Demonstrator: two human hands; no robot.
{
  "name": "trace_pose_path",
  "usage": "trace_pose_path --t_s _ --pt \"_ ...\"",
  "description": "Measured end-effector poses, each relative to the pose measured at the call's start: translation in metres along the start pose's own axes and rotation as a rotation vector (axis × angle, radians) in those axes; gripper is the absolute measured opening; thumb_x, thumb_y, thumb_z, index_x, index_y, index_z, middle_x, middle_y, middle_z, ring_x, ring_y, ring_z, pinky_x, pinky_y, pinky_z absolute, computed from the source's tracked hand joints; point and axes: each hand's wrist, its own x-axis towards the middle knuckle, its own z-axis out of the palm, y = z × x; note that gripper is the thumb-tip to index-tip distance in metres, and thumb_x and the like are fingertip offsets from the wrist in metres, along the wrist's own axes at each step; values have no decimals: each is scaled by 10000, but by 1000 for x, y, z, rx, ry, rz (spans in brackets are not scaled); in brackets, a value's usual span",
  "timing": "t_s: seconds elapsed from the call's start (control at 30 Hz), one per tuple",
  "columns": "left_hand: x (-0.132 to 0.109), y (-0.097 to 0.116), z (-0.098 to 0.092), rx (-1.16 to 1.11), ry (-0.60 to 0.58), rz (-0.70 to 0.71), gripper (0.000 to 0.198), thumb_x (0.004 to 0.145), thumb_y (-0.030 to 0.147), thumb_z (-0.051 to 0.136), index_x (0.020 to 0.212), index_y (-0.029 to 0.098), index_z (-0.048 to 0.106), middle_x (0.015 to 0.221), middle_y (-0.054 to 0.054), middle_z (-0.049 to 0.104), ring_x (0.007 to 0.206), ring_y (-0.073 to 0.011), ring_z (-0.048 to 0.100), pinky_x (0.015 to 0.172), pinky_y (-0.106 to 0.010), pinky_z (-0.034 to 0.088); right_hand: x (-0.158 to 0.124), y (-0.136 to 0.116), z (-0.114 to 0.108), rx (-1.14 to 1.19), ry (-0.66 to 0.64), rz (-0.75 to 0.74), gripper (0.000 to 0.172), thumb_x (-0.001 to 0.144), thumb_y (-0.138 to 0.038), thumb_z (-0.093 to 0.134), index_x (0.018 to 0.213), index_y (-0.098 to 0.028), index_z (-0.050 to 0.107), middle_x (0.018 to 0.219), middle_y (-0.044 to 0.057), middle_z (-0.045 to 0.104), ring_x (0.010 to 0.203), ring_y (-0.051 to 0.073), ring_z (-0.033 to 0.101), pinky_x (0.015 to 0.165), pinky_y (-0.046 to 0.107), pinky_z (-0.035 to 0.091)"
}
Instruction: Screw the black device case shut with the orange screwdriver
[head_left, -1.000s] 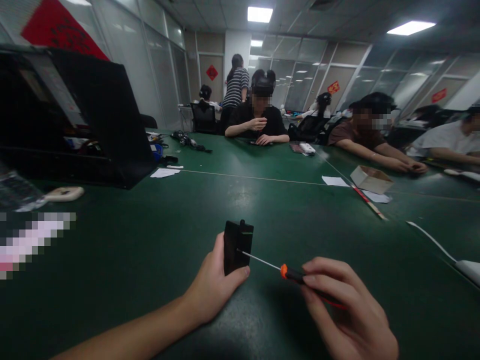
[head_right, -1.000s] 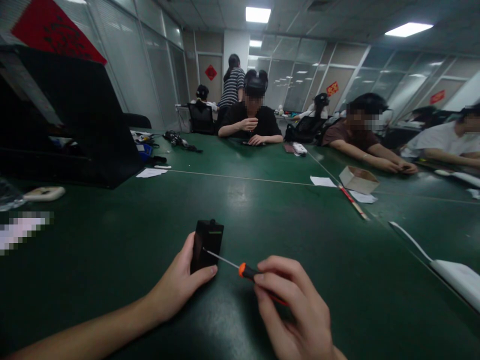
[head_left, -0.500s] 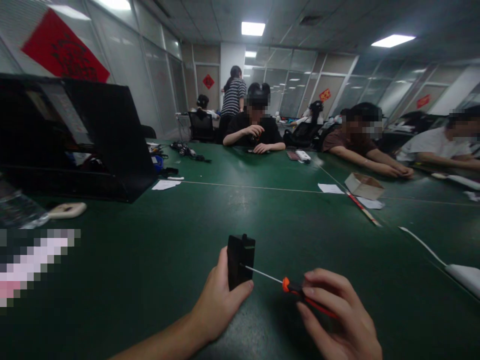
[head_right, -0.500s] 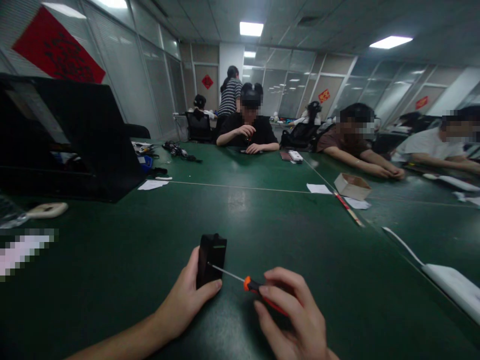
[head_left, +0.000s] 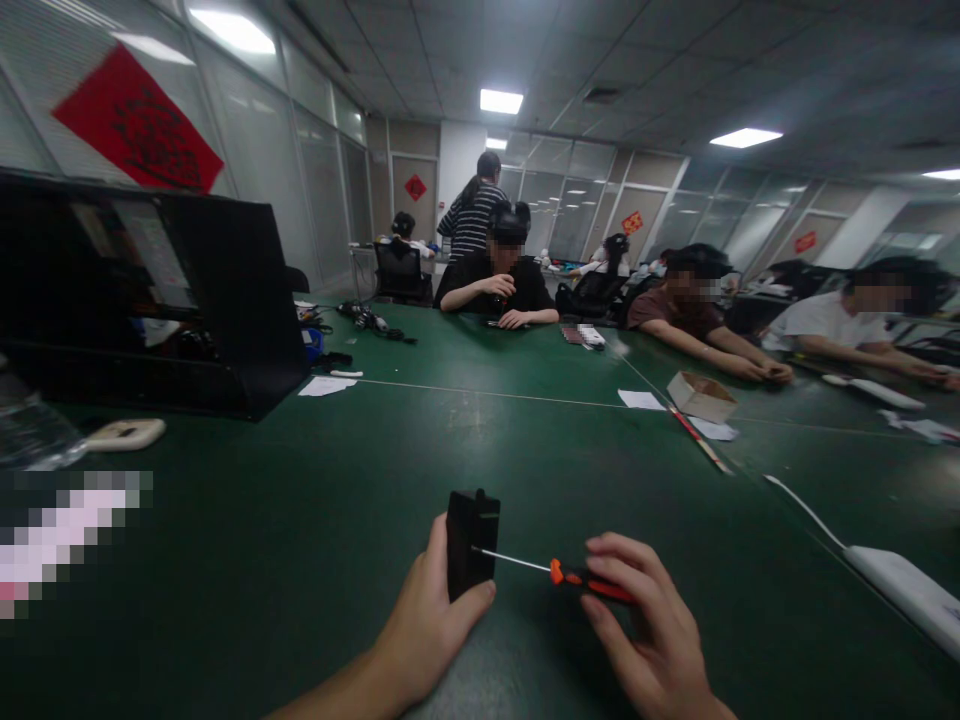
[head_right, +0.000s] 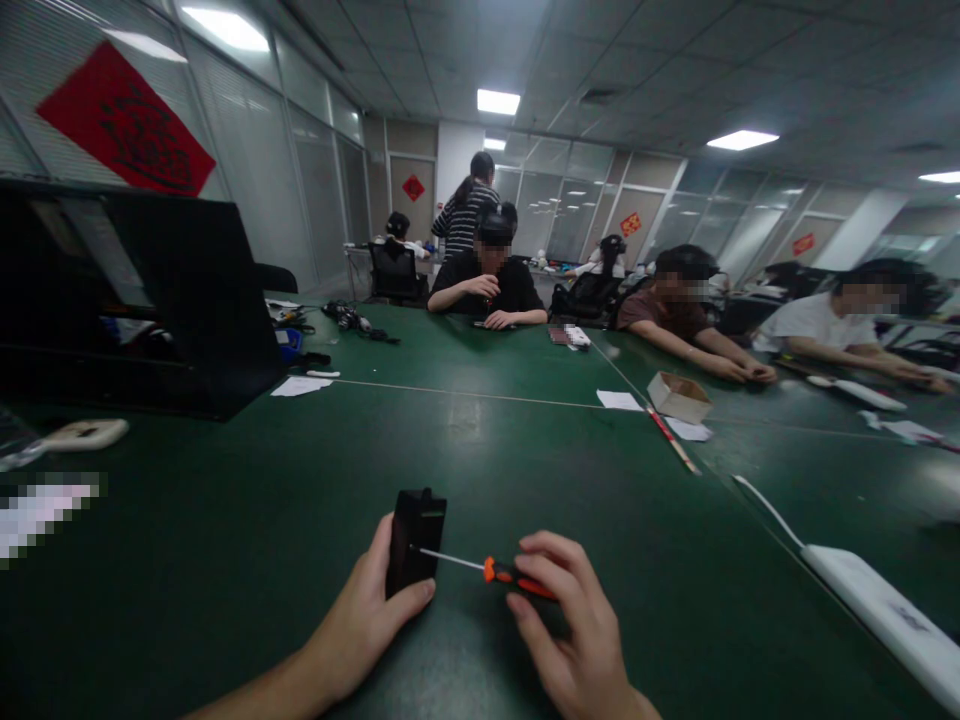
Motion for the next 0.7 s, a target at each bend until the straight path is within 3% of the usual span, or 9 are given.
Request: trace_pose_path --t_s 0.17,0.37,0.53,0.7 --pt "0 0 1 22 26 -29 452 835 249 627 1258 200 475 1075 -66 651 1018 -259 588 917 -385 428 2 8 -2 -12 -178 -27 245 930 -101 539 1133 -179 651 1002 94 714 893 172 731 755 245 624" --pt "-1 -3 3 54 16 -2 494 826 230 627 1292 207 462 1143 -85 663 1088 -280 588 937 -403 441 -1 17 -1 -121 -495 -98 326 988 -187 478 1292 -172 594 973 93 754 833 180 743 727 274 615" --pt "-3 -2 4 44 -30 27 494 870 279 629 1323 205 445 1257 -103 637 1174 -280 566 959 -388 442 0 17 0 -213 -548 -101 322 992 -191 433 1265 -146 598 1006 125 738 887 227 731 801 359 613" --pt "2 -6 1 -87 -30 38 425 963 463 514 1281 183 477 1185 -103 639 1130 -248 580 984 -373 435 4 14 0 -42 -523 121 277 1006 -197 446 1243 -191 589 923 65 695 779 164 689 703 281 586"
